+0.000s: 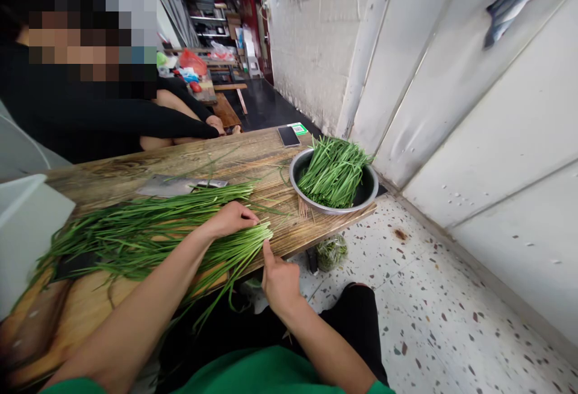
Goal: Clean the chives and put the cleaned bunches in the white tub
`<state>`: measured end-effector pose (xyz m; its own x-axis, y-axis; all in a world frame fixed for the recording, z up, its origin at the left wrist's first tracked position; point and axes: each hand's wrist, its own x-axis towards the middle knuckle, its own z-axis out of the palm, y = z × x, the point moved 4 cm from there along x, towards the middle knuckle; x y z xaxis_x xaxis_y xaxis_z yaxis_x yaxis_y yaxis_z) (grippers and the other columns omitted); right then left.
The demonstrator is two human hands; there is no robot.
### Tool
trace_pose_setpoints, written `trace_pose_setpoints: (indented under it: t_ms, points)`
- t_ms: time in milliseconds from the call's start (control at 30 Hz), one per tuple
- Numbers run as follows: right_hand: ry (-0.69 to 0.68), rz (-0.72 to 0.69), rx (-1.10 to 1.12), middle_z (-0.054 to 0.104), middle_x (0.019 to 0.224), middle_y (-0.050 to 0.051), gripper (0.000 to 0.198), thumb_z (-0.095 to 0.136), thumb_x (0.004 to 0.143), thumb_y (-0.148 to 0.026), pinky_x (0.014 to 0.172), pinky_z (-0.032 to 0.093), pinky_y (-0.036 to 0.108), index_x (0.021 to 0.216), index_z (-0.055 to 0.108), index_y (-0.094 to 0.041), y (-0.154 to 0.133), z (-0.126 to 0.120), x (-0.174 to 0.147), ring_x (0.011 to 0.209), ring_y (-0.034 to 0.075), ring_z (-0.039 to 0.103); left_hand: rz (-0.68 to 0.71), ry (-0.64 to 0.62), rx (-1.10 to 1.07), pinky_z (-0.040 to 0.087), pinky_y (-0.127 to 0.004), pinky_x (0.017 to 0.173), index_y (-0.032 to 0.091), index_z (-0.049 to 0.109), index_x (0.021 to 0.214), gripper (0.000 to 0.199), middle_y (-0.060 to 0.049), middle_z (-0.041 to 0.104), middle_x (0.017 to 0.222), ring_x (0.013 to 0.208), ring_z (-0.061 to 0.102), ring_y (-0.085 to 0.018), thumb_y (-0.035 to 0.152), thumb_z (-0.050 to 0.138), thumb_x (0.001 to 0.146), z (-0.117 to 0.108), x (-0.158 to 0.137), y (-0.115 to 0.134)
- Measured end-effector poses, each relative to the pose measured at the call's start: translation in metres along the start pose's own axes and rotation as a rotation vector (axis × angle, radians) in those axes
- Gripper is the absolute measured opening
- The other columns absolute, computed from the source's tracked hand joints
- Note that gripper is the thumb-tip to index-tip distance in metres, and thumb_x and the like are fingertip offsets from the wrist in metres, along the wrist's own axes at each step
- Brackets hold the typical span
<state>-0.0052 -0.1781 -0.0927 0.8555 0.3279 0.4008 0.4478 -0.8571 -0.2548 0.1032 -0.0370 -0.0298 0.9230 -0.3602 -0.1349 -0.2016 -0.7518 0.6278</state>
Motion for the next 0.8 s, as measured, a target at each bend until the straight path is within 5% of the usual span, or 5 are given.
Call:
trace_pose_setpoints:
  t_ms: [233,433,633,800]
  points:
    - [-0.017,-0.005,-0.008,0.065,0.068,0.005,0.052,0.038,0.075,-0.010,0.050,0.041,0.018,0.128,0.039,-0.009,-0.002,-0.001,0.001,0.053,0.012,0.057,0.084,-0.108,0.178,0.038,-0.020,0.062,0.016,0.071,0.076,0.024,-0.002,0.069,0.076,0.068,0.059,-0.015,0.023,0.050,0.069,-0.003,-0.005,0.015]
    - [-0.005,-0.020,0.025,0.066,0.072,0.005,0.052,0.037,0.076,-0.010,0.050,0.041,0.019,0.128,0.039,-0.008,-0.001,-0.002,0.001,0.057,0.012,0.059,-0.056,0.234,0.273,0.037,-0.025,0.071,0.020,0.069,0.082,0.025,-0.003,0.068,0.085,0.080,0.059,-0.018,0.032,0.051,0.071,-0.041,-0.007,0.001]
    - [-0.001,-0.012,0.018,0.065,0.068,0.004,0.052,0.038,0.076,-0.010,0.051,0.041,0.018,0.128,0.038,-0.010,0.001,0.000,0.000,0.055,0.012,0.058,-0.168,0.156,0.665,0.029,-0.033,0.071,0.020,0.068,0.067,0.012,-0.008,0.066,0.073,0.080,0.056,-0.024,0.027,0.058,0.065,-0.043,0.001,-0.010]
    - [0.022,-0.031,0.018,0.066,0.074,0.006,0.052,0.037,0.077,-0.011,0.052,0.042,0.017,0.128,0.038,-0.010,0.001,0.002,-0.001,0.057,0.011,0.059,-0.175,0.190,0.676,0.028,-0.032,0.072,0.017,0.067,0.065,0.011,-0.009,0.065,0.074,0.081,0.055,-0.024,0.024,0.058,0.065,-0.042,0.002,-0.011]
